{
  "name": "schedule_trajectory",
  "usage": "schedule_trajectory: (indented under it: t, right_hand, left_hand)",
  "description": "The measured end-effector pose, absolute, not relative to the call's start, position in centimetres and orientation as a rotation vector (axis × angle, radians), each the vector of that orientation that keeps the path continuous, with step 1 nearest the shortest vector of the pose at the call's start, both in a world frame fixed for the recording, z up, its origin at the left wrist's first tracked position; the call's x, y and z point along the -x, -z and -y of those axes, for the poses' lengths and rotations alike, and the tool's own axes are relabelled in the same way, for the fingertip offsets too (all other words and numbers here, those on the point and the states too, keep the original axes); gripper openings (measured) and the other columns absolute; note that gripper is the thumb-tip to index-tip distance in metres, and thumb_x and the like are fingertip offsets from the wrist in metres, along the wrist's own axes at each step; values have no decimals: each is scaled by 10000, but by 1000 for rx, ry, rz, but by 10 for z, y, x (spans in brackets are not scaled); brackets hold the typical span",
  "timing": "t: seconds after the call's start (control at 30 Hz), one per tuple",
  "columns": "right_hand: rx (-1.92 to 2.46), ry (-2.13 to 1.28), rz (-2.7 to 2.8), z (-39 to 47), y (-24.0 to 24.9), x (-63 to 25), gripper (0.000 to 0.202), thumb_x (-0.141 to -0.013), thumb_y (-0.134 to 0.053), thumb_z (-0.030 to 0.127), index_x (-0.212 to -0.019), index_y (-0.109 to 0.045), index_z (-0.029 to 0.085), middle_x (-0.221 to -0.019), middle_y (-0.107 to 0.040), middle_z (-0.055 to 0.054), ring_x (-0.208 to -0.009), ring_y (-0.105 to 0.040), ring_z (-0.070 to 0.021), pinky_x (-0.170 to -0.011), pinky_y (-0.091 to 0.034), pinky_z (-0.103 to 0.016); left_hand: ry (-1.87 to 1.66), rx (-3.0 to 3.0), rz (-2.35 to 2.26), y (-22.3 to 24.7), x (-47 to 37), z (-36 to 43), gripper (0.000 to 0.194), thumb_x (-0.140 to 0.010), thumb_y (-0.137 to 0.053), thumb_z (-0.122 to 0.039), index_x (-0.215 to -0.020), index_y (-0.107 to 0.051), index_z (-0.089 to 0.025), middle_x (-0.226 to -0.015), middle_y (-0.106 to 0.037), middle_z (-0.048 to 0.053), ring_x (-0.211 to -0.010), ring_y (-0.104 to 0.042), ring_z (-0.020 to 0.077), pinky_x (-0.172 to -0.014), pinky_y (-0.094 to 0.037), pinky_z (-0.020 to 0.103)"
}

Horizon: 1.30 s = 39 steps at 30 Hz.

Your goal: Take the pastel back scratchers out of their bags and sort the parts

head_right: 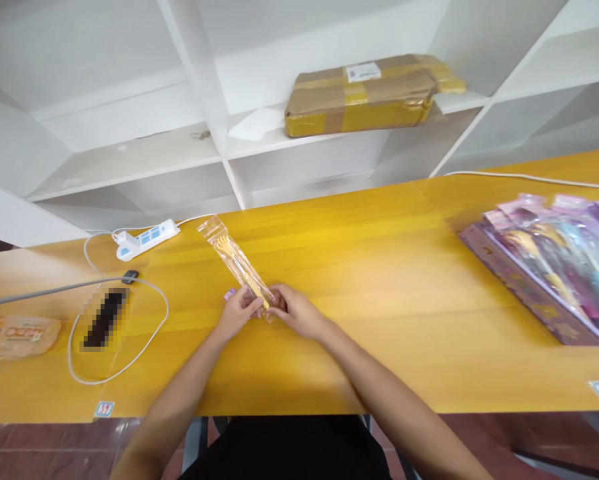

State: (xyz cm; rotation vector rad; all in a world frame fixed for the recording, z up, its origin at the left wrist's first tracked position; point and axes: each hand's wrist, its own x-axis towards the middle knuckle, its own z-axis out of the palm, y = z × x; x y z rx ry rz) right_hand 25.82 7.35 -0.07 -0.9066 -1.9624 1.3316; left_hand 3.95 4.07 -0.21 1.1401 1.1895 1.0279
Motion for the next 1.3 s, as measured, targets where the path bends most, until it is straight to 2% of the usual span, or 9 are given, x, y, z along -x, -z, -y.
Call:
schedule_trajectory:
  t: [0.23, 0.47, 0.57, 0.7, 0.77, 0.87, 1.0, 1.2, 1.3]
  right_hand:
    - [798, -1198, 2082, -70, -2, -257, 227, -1050, -574, 355, -1222, -639, 222, -1063, -708, -92, -930, -649, -225, -867, -534, -359]
    - [866, -1169, 2127, -66, -2, -254, 198, -1065, -567, 353, -1179, -621, 201, -943, -687, -54, -792, -613, -182, -755, -498, -306]
    - [881, -1215, 2097, -66, -1, -257, 326, -1065, -579, 403, -1321, -573, 200, -886, -661, -33, -736, -588, -172, -715, -499, -304]
    - [786, -1279, 2054, -65, 4, -261, 705, -1043, -621, 459, -1612, -264, 244, -1059, -651, -66, -754, -615, -171, -720, -549, -327]
    - [782, -1255, 2107, -64, 5, -261, 826, -995, -701, 448, -1635, -217, 251, -995, -643, -48, -710, -603, -173, -678, -543, -324]
    - [784, -1078, 2213, -64, 6, -258, 566, -1012, -669, 358, -1519, -434, 264, -924, -626, -33, -677, -582, -168, -667, -532, -323]
    - [698, -839, 2198, -65, 8, -256, 162, -1076, -552, 292, -1182, -670, 262, -1105, -629, -85, -891, -651, -180, -808, -559, -324]
    - [728, -771, 2148, -64, 5, -262, 120, -1043, -613, 285, -1136, -683, 252, -1208, -577, -109, -948, -650, -190, -796, -577, -331]
    - [677, -828, 2184, -64, 1, -262, 359, -976, -658, 205, -1323, -598, 273, -1291, -549, -134, -1105, -634, -242, -907, -605, -385]
  left_hand:
    - [-961, -1323, -1235, 2, -40, -38, 404, -927, -748, -530, -1080, -640, -172, -812, -698, 26, -623, -627, 153, -628, -541, 281]
    - [-999, -1234, -1291, -7, -38, -39, 463, -918, -723, -637, -944, -653, -180, -651, -626, -16, -521, -554, 127, -500, -433, 225]
    - [-1075, -1154, -1362, -10, -38, -39, 476, -908, -726, -655, -897, -646, -186, -645, -628, -16, -482, -539, 124, -459, -402, 225]
    - [-1181, -1086, -1397, -10, -31, -44, 479, -867, -771, -648, -897, -635, -190, -637, -602, -30, -534, -562, 133, -524, -452, 231]
    - [-1209, -1063, -1398, -9, -26, -48, 479, -841, -800, -635, -874, -624, -191, -602, -560, -48, -529, -538, 127, -532, -443, 227]
    - [-1236, -1038, -1398, -8, -21, -51, 470, -823, -815, -617, -876, -634, -187, -641, -578, -43, -549, -538, 120, -550, -444, 224]
    - [-1240, -1042, -1399, -9, -23, -52, 444, -811, -835, -573, -926, -689, -170, -789, -679, 9, -690, -622, 144, -655, -504, 237]
    - [-1203, -1056, -1401, -11, -32, -48, 438, -779, -867, -535, -959, -729, -160, -804, -708, 26, -688, -627, 158, -640, -508, 247]
    - [-1190, -1063, -1407, -13, -33, -48, 427, -786, -859, -532, -961, -737, -162, -759, -682, 8, -642, -601, 144, -608, -494, 237]
